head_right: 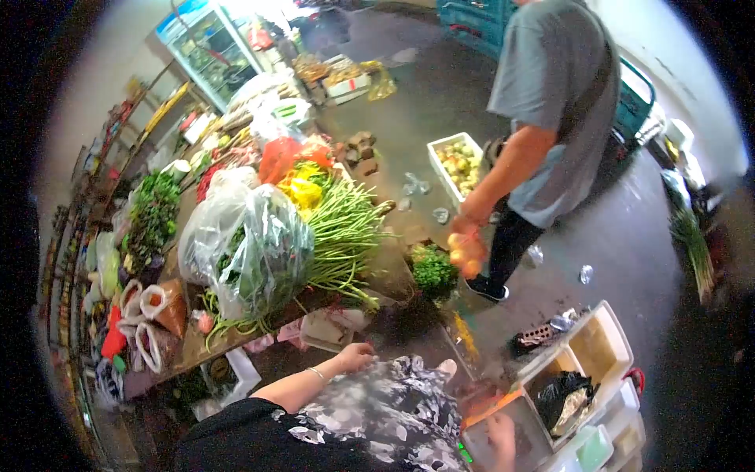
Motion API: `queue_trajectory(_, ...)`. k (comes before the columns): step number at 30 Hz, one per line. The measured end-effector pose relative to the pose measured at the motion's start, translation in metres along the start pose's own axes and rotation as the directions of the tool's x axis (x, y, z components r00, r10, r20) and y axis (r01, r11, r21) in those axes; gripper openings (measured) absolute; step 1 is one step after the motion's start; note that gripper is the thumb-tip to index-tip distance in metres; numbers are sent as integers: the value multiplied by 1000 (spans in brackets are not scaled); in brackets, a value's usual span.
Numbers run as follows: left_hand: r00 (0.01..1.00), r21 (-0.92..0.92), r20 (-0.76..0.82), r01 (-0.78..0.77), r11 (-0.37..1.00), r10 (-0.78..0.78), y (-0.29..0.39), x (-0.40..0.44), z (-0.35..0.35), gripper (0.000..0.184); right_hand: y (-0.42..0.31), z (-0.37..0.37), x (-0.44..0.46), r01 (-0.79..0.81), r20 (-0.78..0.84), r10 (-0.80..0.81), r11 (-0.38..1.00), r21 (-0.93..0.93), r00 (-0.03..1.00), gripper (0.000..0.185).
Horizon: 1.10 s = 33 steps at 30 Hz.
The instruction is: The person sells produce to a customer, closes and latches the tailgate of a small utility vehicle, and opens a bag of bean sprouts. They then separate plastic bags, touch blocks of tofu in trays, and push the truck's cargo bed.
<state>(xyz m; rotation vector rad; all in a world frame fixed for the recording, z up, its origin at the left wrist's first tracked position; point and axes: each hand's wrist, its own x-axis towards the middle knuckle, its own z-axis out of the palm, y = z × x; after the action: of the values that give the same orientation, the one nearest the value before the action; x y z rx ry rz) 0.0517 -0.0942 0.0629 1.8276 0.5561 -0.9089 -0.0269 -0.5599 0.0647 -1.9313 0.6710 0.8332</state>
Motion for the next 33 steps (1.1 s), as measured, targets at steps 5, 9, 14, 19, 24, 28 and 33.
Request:
queue_trajectory(5, 993, -162, -104, 46, 986, -63, -43, 13, -2, 26, -1, -35, 82, 268, -107, -270, 963, -37, 957, 14)
queue_trajectory(9, 982, -215, -77, 150, 965, -170, -17, -3, -23, 28, -52, -32, 88, 252, -85, -246, 966, 64, 966, 17)
queue_trajectory(14, 992, -207, -64, 92, 974, -107, -17, 47, -51, 26, -84, -2, 84, 198, 29, -201, 977, 79, 979, 19)
queue_trajectory(19, 995, -184, -93, 14, 983, -32, 10, 86, -82, 24, -83, 32, 75, 49, 149, -88, 968, 246, 985, 20)
queue_trajectory(24, 997, -27, -57, 47, 999, -48, 34, 113, -98, 23, -72, 31, 52, -15, 82, -12, 946, 323, 997, 21)
queue_trajectory(28, 997, 110, -30, 78, 991, -75, 49, 126, -82, 22, -45, 15, 37, 28, -21, -22, 927, 374, 1000, 22)
queue_trajectory(33, 977, 298, -12, -201, 933, 214, 61, 164, -39, 24, -27, -12, 35, 45, -121, -1, 931, 363, 993, 20)
